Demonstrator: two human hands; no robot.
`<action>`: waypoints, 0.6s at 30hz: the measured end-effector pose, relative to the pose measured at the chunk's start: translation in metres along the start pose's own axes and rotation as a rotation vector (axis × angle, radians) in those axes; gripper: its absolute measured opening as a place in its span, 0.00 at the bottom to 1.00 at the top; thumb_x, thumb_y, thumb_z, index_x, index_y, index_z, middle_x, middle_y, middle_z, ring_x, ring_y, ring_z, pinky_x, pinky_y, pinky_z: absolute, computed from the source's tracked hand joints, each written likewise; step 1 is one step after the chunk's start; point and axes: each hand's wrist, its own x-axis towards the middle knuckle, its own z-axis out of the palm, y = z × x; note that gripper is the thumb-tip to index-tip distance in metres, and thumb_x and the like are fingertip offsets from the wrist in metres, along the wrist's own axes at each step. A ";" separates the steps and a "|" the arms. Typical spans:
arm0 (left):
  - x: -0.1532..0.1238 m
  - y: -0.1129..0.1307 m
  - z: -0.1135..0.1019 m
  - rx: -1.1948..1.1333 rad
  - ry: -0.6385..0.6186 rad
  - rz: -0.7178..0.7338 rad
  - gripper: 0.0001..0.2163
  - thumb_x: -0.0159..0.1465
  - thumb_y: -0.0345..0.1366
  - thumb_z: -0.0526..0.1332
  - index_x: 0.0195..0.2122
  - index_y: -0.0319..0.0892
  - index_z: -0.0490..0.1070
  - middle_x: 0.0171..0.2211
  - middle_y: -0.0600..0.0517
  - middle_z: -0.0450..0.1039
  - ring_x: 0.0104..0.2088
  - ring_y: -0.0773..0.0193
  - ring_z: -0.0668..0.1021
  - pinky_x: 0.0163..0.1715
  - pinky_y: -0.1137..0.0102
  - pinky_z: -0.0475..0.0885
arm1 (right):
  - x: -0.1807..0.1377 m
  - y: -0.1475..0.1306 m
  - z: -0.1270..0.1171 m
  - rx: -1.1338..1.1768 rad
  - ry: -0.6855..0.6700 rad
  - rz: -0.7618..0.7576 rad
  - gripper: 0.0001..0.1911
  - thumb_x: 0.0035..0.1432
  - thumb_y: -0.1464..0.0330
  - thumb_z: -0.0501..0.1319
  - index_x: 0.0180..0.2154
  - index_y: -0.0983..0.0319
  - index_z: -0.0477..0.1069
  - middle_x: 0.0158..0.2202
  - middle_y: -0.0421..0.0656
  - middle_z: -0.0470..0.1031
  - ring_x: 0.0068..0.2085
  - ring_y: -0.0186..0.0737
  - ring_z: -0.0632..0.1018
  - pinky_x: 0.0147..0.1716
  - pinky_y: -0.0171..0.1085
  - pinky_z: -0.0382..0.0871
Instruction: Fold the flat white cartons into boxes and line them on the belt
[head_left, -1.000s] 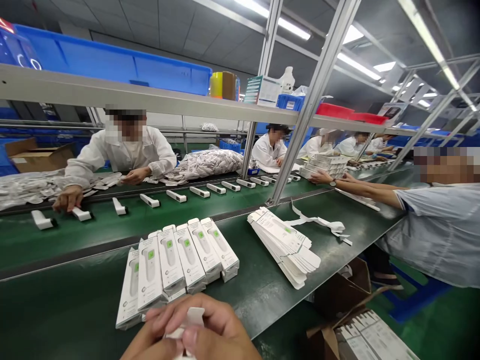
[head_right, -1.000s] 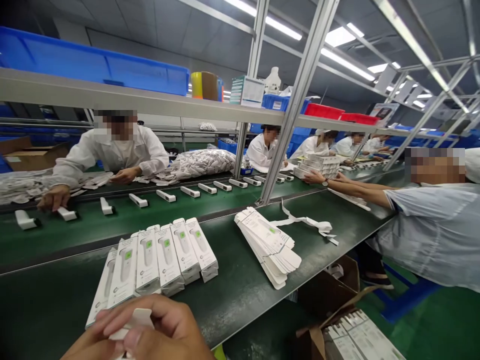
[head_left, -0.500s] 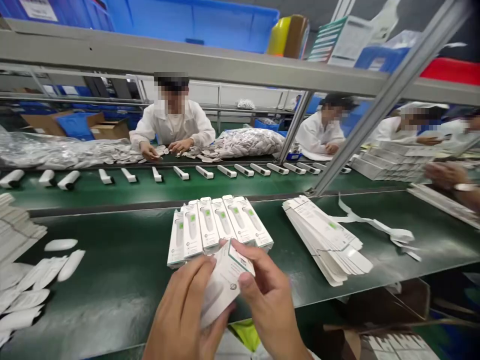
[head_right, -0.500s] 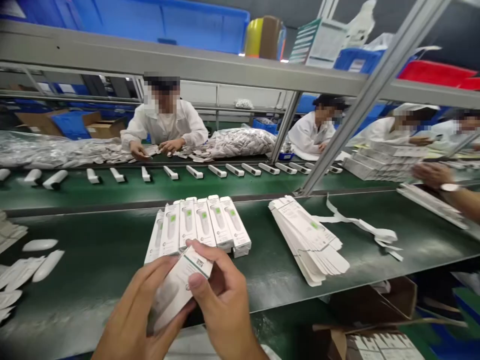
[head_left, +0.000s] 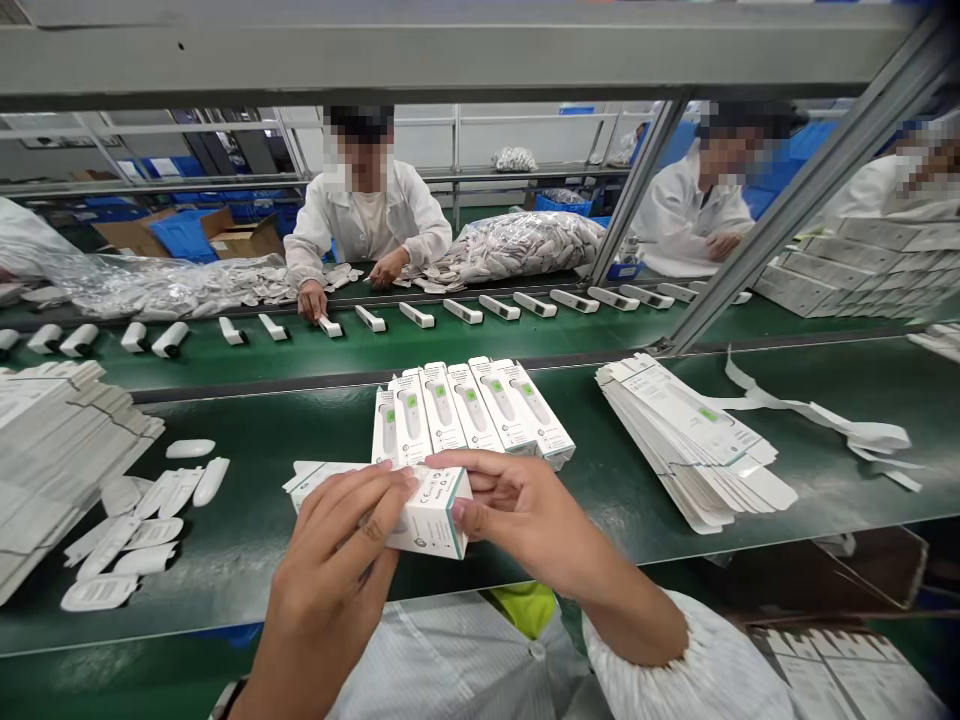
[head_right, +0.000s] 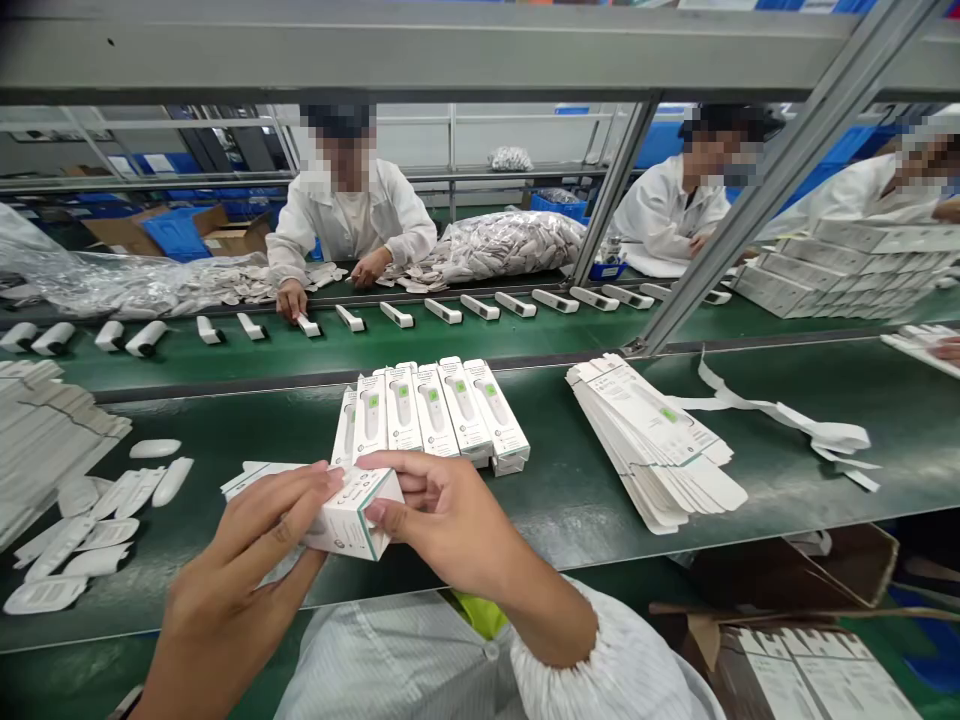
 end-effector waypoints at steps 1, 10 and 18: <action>0.000 0.000 0.001 -0.004 0.002 -0.005 0.22 0.73 0.20 0.64 0.65 0.46 0.72 0.58 0.47 0.81 0.61 0.58 0.80 0.66 0.62 0.73 | 0.001 0.000 0.002 -0.027 0.014 -0.020 0.27 0.62 0.56 0.80 0.59 0.59 0.84 0.41 0.42 0.90 0.40 0.38 0.88 0.45 0.36 0.82; -0.003 -0.009 0.001 -0.098 0.007 -0.083 0.26 0.72 0.21 0.65 0.67 0.52 0.73 0.60 0.50 0.80 0.63 0.57 0.80 0.67 0.61 0.73 | -0.002 0.000 0.010 -0.117 0.048 -0.012 0.33 0.66 0.50 0.75 0.65 0.57 0.80 0.49 0.45 0.90 0.51 0.51 0.88 0.55 0.51 0.82; -0.008 -0.018 -0.006 -0.057 0.012 -0.151 0.30 0.73 0.23 0.64 0.71 0.59 0.70 0.64 0.51 0.78 0.69 0.54 0.77 0.74 0.53 0.69 | 0.001 -0.001 0.013 -0.030 -0.070 -0.097 0.27 0.74 0.54 0.69 0.69 0.53 0.77 0.57 0.45 0.87 0.56 0.49 0.87 0.58 0.48 0.81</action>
